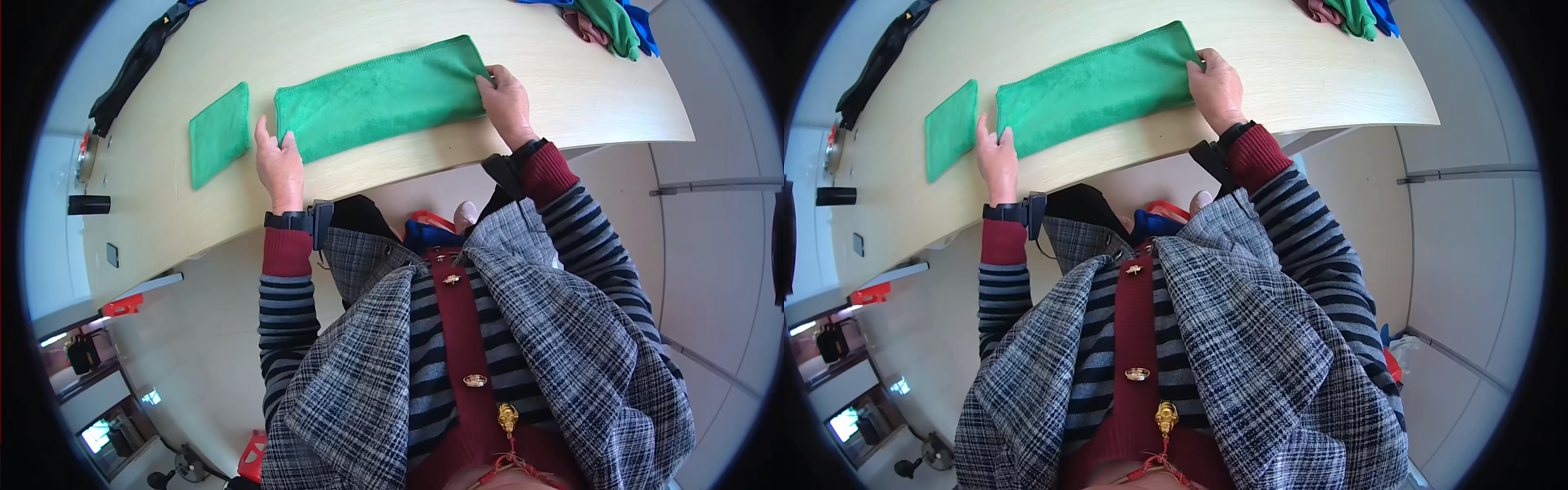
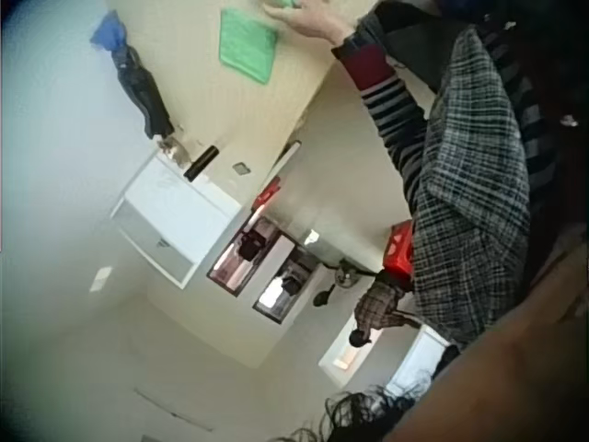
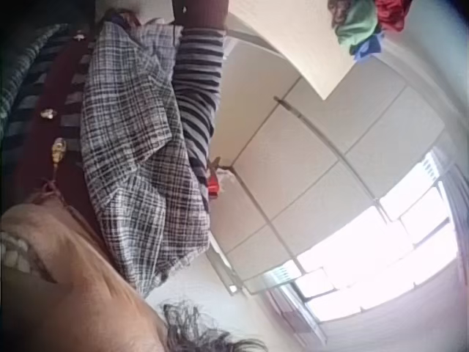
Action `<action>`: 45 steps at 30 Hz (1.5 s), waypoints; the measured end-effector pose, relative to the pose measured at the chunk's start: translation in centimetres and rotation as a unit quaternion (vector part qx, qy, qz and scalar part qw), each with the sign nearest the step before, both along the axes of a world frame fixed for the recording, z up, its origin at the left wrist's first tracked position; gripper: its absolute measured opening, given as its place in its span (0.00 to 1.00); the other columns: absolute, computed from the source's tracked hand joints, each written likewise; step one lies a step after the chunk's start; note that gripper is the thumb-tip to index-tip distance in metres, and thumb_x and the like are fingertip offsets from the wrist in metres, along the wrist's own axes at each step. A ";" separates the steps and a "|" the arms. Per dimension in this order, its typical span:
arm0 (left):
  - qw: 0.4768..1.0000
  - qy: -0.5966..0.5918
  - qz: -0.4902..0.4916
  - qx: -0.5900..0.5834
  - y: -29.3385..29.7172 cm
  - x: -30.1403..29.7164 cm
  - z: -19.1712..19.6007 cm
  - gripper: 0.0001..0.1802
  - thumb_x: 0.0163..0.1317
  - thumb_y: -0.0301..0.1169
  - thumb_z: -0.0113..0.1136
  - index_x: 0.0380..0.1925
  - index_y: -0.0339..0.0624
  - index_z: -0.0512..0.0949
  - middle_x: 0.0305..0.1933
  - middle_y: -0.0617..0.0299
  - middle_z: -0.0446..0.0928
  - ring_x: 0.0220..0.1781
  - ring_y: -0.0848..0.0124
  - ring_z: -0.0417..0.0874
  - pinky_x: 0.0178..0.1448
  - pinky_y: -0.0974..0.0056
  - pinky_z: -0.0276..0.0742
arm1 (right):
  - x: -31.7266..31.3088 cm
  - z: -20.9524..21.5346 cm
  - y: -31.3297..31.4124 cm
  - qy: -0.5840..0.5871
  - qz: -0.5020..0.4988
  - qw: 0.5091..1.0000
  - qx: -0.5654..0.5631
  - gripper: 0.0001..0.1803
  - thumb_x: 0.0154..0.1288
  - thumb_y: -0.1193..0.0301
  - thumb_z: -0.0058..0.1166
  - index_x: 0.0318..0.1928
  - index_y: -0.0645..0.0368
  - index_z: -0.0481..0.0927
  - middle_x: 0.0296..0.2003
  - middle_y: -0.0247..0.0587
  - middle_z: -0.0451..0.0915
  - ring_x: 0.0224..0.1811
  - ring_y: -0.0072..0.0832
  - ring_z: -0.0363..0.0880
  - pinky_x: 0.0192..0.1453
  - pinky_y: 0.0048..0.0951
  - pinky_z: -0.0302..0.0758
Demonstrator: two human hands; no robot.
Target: Neatly folding green and blue rectangular cloths on a table and organizing them.
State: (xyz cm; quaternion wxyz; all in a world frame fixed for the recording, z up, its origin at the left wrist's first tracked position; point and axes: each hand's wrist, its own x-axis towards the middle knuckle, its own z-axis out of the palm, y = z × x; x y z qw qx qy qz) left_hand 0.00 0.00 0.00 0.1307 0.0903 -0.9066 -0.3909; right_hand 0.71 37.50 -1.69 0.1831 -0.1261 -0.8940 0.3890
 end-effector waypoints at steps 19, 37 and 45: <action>0.986 0.005 0.023 -0.168 1.6 4.7 0.1 0.33 0.67 0.30 0.62 0.70 0.48 0.64 0.41 0.45 0.84 0.43 0.47 0.85 0.47 0.46 0.77 | 3.5 0.2 0.3 0.032 0.014 0.976 0.215 0.17 0.73 0.65 0.53 0.60 0.49 0.73 0.32 0.49 0.85 0.36 0.51 0.85 0.39 0.49 0.79; 0.952 0.120 0.004 -0.281 1.4 7.3 0.3 0.31 0.67 0.30 0.62 0.69 0.45 0.66 0.55 0.45 0.79 0.54 0.46 0.81 0.56 0.46 0.76 | 4.6 1.7 0.2 0.024 0.046 0.955 0.292 0.21 0.71 0.66 0.54 0.63 0.51 0.72 0.48 0.49 0.83 0.47 0.47 0.83 0.49 0.46 0.80; 0.902 0.214 -0.229 -0.297 7.3 8.8 1.0 0.25 0.62 0.31 0.66 0.60 0.41 0.76 0.56 0.50 0.76 0.61 0.56 0.76 0.68 0.50 0.69 | 8.3 5.0 -10.7 0.143 0.298 0.899 0.288 0.28 0.70 0.62 0.56 0.66 0.62 0.71 0.60 0.49 0.77 0.64 0.44 0.74 0.69 0.45 0.69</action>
